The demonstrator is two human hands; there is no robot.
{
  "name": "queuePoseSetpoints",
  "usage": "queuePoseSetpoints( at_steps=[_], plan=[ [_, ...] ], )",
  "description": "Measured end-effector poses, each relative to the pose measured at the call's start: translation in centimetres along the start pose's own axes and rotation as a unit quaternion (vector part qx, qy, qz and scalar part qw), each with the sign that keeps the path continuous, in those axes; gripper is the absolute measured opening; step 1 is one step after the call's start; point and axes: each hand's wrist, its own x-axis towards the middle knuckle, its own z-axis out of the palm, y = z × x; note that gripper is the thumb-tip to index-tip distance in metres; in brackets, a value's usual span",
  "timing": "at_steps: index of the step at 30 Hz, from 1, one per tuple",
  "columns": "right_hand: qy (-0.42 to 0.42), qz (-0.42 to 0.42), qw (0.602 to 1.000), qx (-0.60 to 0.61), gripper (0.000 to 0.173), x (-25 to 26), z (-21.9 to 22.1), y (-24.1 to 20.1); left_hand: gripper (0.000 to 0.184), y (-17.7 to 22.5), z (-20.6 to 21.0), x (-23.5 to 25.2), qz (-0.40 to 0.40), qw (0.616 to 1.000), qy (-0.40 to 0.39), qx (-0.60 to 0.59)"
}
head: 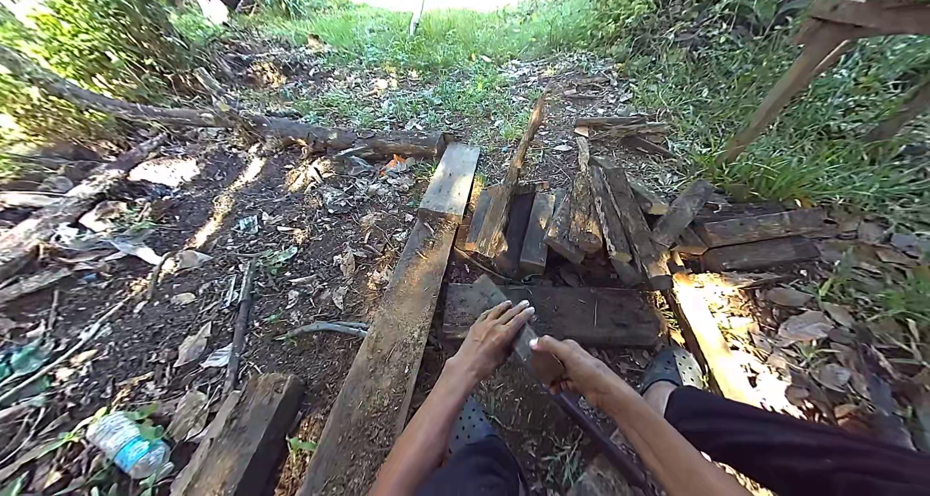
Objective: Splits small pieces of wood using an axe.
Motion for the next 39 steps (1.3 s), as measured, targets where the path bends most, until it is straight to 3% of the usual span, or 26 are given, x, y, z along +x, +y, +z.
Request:
queuePoseSetpoints(
  at_steps=[3,6,9,11,14,16,22,24,28,32,35,39],
  plan=[
    [-0.008,-0.004,0.997,-0.082,0.074,0.5,-0.7,0.8,0.035,-0.7,0.9,-0.9,0.026,1.0,0.016,0.007],
    [-0.048,-0.051,0.989,-0.13,0.087,1.1,-1.7,0.8,0.025,-1.2,1.2,-1.5,0.023,0.997,0.069,0.011],
    [-0.081,-0.091,0.99,-0.069,0.075,2.6,-3.1,1.4,0.029,-1.9,0.4,-1.7,-0.045,0.984,0.165,-0.054],
    [-0.026,-0.079,0.993,-0.08,0.072,4.4,-4.0,3.4,0.038,-2.8,-0.5,-1.9,-0.112,0.958,0.228,-0.135],
    [0.071,-0.062,0.952,-0.293,0.086,7.2,-5.0,9.0,0.061,-3.6,-3.2,-1.7,-0.265,0.893,0.279,-0.233],
    [0.078,-0.046,0.91,-0.405,0.083,7.9,-4.6,12.2,0.064,-4.4,-4.7,-1.8,-0.31,0.861,0.32,-0.246],
    [0.102,-0.067,0.849,-0.514,0.065,10.5,-2.9,16.8,0.056,-5.1,-10.3,-2.4,-0.384,0.807,0.356,-0.275],
    [0.098,-0.061,0.855,-0.506,0.057,11.2,-2.9,16.8,0.054,-4.6,-12.3,-2.3,-0.37,0.799,0.36,-0.31],
    [0.11,-0.067,0.903,-0.411,0.054,9.8,-3.2,15.8,0.052,-2.8,-16.6,-1.4,-0.381,0.834,0.316,-0.244],
    [0.115,-0.084,0.917,-0.373,0.049,7.4,-3.5,11.2,0.049,-2.2,-19.8,1.1,-0.367,0.861,0.296,-0.193],
    [0.092,-0.101,0.947,-0.291,0.047,5.1,-3.9,7.4,0.049,-3.3,-20.9,4.0,-0.389,0.859,0.287,-0.169],
    [0.099,-0.112,0.976,-0.156,0.057,0.9,-3.4,5.2,0.051,-3.9,-20.1,7.1,-0.421,0.848,0.282,-0.151]
  ],
)
